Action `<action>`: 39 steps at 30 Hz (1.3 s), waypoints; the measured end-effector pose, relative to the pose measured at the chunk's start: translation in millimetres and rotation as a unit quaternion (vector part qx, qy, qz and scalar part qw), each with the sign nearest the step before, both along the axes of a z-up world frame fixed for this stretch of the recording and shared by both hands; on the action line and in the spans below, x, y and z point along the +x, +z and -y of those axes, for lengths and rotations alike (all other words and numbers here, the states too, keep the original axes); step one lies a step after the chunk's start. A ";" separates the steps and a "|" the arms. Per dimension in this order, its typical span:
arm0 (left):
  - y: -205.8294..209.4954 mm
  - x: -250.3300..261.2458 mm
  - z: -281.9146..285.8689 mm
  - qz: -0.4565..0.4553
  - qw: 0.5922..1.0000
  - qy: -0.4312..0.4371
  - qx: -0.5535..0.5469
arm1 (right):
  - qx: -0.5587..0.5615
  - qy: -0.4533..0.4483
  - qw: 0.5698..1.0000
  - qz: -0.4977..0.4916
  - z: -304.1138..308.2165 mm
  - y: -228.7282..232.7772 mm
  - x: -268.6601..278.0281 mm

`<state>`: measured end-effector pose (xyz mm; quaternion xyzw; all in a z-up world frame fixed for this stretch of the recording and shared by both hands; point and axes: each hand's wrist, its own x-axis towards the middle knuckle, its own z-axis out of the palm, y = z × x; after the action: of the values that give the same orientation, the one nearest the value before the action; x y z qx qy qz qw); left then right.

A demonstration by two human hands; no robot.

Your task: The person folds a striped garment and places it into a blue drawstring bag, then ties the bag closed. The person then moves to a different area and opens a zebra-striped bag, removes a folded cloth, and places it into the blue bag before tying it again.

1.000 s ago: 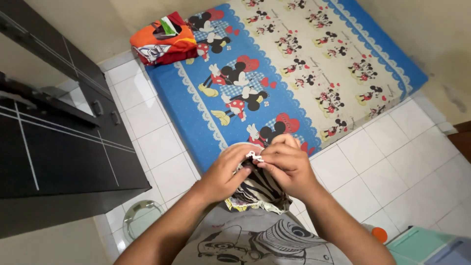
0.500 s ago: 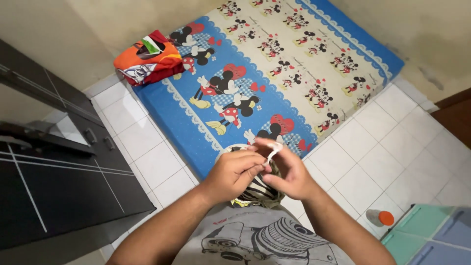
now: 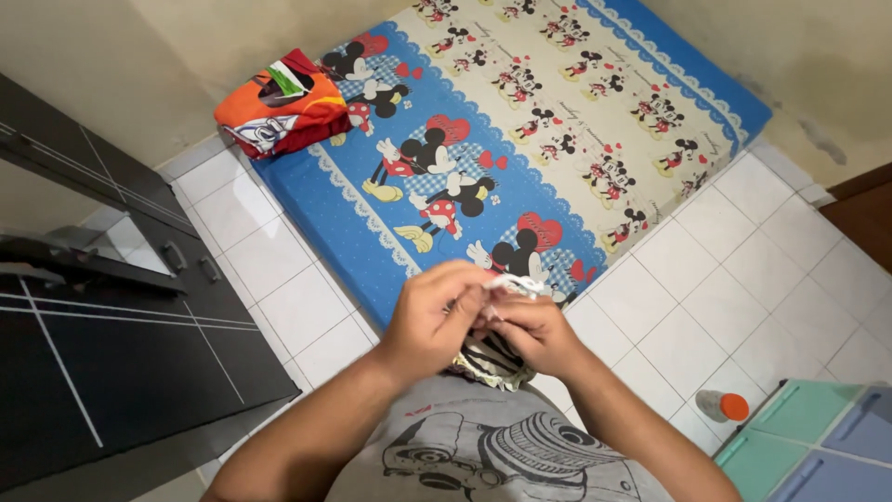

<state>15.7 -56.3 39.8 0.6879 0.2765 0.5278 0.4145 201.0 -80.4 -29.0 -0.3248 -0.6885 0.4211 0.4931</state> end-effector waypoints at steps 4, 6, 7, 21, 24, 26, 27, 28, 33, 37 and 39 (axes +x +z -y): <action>-20.9 -5.4 -6.3 0.031 0.995 -0.071 -0.070 | 0.034 -0.009 0.999 -0.013 -2.5 18.8 2.0; -37.5 -5.9 -0.8 0.005 0.978 -0.173 -0.114 | 0.020 -0.019 1.000 0.003 -3.3 25.1 3.8; -54.3 -2.2 -2.6 0.005 0.978 -0.173 -0.115 | 0.019 -0.020 1.000 0.003 -5.1 31.2 0.7; -116.2 16.5 -5.1 -0.178 0.976 -0.080 0.094 | 0.034 0.013 0.999 0.003 -3.8 75.0 -5.1; -139.5 7.7 -7.1 -0.275 0.948 -0.082 0.135 | 0.059 -0.011 0.998 -0.012 2.7 82.5 3.1; -125.3 -3.0 -4.9 -0.291 0.946 -0.092 0.107 | 0.062 -0.014 0.998 -0.001 6.0 88.7 10.5; -118.0 -8.9 -4.6 -0.309 0.942 -0.101 0.079 | 0.065 -0.017 0.998 0.009 7.3 91.9 13.7; -112.5 -7.9 -5.1 -0.308 0.942 -0.102 0.081 | 0.066 -0.017 0.998 0.009 9.7 92.9 17.2; -132.6 -5.8 -0.8 -0.303 0.944 -0.078 0.100 | 0.046 -0.002 0.999 0.018 4.7 112.0 12.5; -130.7 -9.5 -2.9 -0.214 0.971 -0.101 0.040 | 0.020 -0.009 1.000 0.018 3.8 96.7 14.6; -115.3 -10.9 -3.6 -0.122 0.990 -0.077 -0.004 | 0.015 -0.112 0.990 0.081 4.2 81.6 17.2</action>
<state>4.8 -52.7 -75.5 0.7645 0.2731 0.4054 0.4202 218.2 -84.6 52.6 -0.4250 -0.6920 0.3250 0.4846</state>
